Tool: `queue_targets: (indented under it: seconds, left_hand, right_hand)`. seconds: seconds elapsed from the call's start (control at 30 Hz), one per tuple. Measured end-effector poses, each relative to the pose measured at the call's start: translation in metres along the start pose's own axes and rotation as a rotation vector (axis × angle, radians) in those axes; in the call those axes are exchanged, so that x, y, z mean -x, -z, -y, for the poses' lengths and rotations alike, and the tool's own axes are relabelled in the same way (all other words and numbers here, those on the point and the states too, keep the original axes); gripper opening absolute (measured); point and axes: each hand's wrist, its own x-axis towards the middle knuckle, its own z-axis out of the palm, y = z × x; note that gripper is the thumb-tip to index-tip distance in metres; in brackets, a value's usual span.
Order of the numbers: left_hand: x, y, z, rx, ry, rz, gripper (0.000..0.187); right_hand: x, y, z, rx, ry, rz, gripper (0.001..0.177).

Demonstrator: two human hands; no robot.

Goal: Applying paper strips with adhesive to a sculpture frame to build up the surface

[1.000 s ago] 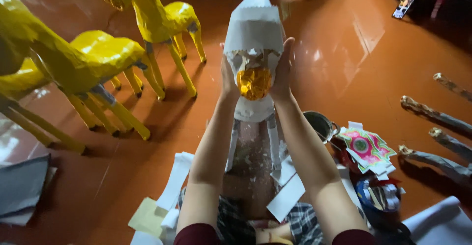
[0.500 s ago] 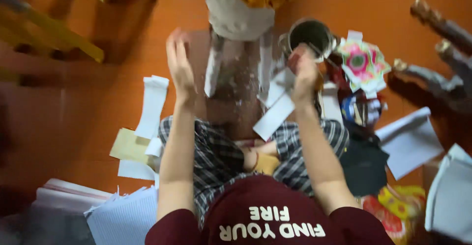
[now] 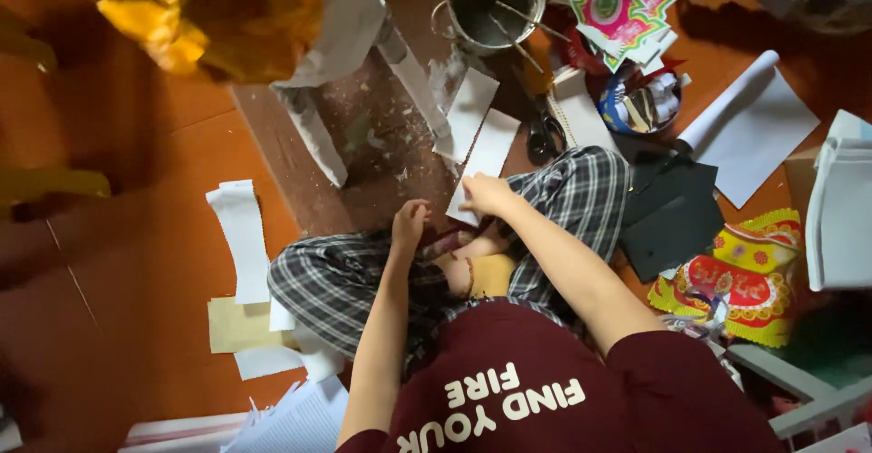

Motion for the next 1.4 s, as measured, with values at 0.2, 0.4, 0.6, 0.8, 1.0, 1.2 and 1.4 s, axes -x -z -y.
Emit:
queue_targets:
  seconds: [0.2,0.4,0.6,0.8,1.0,1.2,1.4]
  left_hand:
    - [0.007,0.001,-0.023,-0.016,0.104,-0.003,0.027]
    - [0.007,0.0,-0.015,0.027,0.081,-0.041,0.025]
    - [-0.003,-0.006,-0.021,0.113,0.255,-0.023,0.032]
    - [0.011,-0.002,-0.053,0.706,0.304,0.068,0.051]
    - [-0.001,0.003,-0.019,0.648,0.173,0.081,0.044]
    - [0.0,0.003,-0.013,0.75,0.198,-0.121,0.033]
    - [-0.009,-0.007,0.014,0.346,0.024,-0.282,0.034]
  right_hand:
    - [-0.012,0.063,0.021,-0.169,0.027,-0.353,0.031]
    - [-0.029,0.064,0.013,-0.25,0.114,-0.491,0.028]
    - [-0.024,0.069,-0.011,-0.22,0.142,-0.448,0.02]
    - [-0.003,0.034,0.015,0.036,0.164,-0.789,0.026]
    - [0.073,0.024,0.098,0.154,0.619,-0.764,0.019]
    - [0.002,0.072,0.048,-0.223,0.316,-0.263,0.024]
    - [-0.07,0.184,-0.048,0.355,0.135,-1.12,0.03]
